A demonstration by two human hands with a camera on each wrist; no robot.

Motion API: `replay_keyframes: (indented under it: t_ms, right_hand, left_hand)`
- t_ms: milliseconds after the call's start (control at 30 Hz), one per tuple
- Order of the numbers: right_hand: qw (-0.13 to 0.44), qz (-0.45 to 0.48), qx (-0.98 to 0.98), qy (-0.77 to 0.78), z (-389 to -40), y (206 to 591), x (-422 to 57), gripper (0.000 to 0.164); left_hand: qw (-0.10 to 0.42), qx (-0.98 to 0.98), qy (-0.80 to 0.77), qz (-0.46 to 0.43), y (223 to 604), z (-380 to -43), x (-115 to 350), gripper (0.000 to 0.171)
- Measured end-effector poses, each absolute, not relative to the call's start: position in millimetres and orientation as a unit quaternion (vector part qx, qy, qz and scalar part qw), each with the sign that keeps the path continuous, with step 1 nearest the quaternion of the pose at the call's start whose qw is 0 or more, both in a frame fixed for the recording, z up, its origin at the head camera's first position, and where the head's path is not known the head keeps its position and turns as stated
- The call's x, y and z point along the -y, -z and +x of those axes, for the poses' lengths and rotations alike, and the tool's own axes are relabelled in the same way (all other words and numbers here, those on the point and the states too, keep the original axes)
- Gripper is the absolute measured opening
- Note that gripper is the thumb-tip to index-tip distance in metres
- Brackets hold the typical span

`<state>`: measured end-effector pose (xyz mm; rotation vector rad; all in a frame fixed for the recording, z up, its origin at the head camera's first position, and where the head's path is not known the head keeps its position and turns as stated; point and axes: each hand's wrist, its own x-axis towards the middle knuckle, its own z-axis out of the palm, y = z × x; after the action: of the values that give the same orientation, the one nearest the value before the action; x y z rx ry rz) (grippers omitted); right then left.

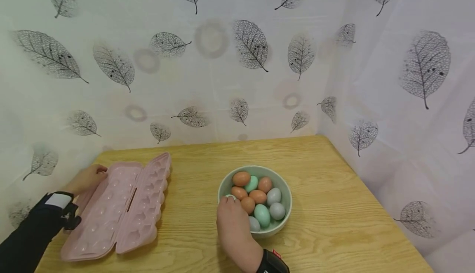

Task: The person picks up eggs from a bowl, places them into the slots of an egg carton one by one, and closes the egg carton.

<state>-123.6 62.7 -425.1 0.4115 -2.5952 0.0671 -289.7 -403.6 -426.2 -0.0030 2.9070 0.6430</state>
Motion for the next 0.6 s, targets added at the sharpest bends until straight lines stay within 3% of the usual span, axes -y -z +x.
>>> replay_keyframes:
  t_ms: [367,600]
  right_hand:
    - [0.272,0.153,0.949,-0.039,-123,428,-65,0.023]
    - [0.263,0.151,0.951,-0.05,-124,428,-65,0.022]
  left_hand:
    - [0.167,-0.952,-0.254,0.049,400,-280,396,0.054]
    - [0.174,-0.943,-0.276,0.059,384,-272,373,0.054]
